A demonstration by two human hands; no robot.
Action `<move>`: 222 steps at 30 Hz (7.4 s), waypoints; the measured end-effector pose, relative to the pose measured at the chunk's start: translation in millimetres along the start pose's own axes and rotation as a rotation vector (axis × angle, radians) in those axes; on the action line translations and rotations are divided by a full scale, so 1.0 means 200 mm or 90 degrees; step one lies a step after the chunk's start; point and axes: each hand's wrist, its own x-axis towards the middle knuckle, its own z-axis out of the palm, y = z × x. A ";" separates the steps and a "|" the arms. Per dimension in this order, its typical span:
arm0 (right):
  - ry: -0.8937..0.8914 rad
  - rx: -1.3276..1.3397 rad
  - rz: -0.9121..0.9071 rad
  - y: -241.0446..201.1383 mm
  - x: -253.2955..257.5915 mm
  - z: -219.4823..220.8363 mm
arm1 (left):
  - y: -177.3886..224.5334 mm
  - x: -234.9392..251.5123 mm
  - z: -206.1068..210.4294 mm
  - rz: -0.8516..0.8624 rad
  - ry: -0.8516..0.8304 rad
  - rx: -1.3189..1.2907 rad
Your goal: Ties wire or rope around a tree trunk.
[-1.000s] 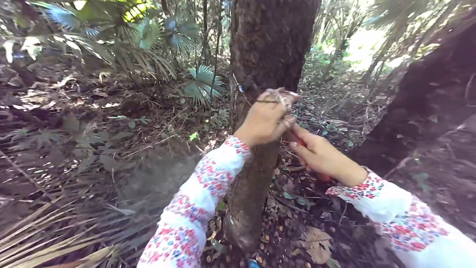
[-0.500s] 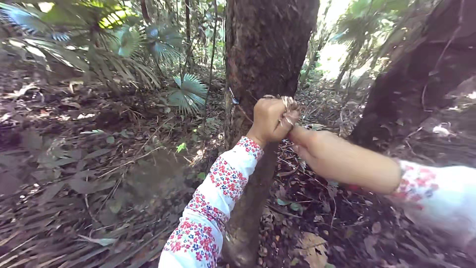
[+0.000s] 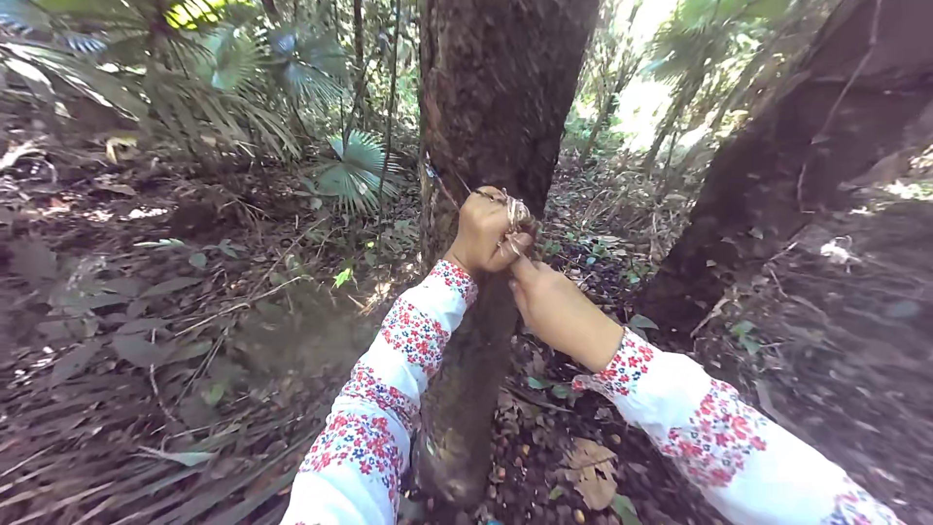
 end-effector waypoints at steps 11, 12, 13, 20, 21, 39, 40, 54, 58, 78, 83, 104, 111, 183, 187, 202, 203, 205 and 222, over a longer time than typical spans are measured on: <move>0.126 0.078 -0.080 -0.01 -0.02 0.03 | 0.05 0.14 -0.11 -0.012 -0.078 0.013; 0.139 0.078 -0.089 0.01 -0.05 0.05 | 0.08 0.13 -0.10 -0.006 -0.082 0.005; 0.149 0.077 -0.097 0.03 -0.06 0.08 | 0.10 0.11 -0.08 -0.003 -0.087 0.000; 0.062 0.029 -0.024 0.06 0.07 0.19 | -0.02 -0.07 -0.03 0.004 -0.101 0.040; 0.065 0.032 -0.027 0.06 0.08 0.21 | -0.03 -0.08 -0.03 0.007 -0.100 0.048; -0.039 0.076 -0.111 0.34 -0.09 0.02 | 0.22 0.00 0.17 -0.107 -0.129 0.093; -0.031 0.065 -0.118 0.37 -0.14 0.01 | 0.27 0.00 0.19 -0.105 -0.125 0.091; -0.056 0.070 -0.161 0.50 -0.05 0.05 | 0.21 -0.05 0.25 -0.076 -0.136 0.162; -0.008 0.082 -0.215 0.70 -0.06 0.13 | 0.29 -0.10 0.38 -0.092 -0.137 0.224; 0.003 0.084 -0.439 1.06 0.31 0.08 | 0.16 -0.12 0.56 -0.063 -0.122 0.483; 0.092 0.114 -0.489 1.11 0.32 0.13 | 0.15 -0.12 0.59 -0.042 -0.112 0.477; -0.008 0.038 -0.442 1.20 0.31 0.17 | 0.20 -0.25 0.71 -0.068 -0.097 0.509; -0.095 0.093 -0.478 1.24 0.25 0.06 | 0.30 -0.16 0.73 -0.143 -0.163 0.486; -0.177 0.193 -0.604 1.68 0.82 0.78 | 0.22 -0.64 1.17 -0.233 -0.321 0.784; -0.236 0.159 -0.616 1.77 0.84 0.74 | 0.19 -0.76 1.26 -0.244 -0.315 0.807; -0.254 0.189 -0.684 1.85 1.00 0.92 | 0.15 -0.81 1.35 -0.284 -0.324 0.888; -0.271 0.184 -0.681 1.88 1.01 0.96 | 0.17 -0.80 1.40 -0.308 -0.344 0.891; -0.290 0.180 -0.683 1.96 1.01 1.00 | 0.18 -0.86 1.46 -0.307 -0.357 0.882; -0.271 0.213 -0.707 1.91 1.04 1.05 | 0.17 -0.86 1.43 -0.300 -0.361 0.922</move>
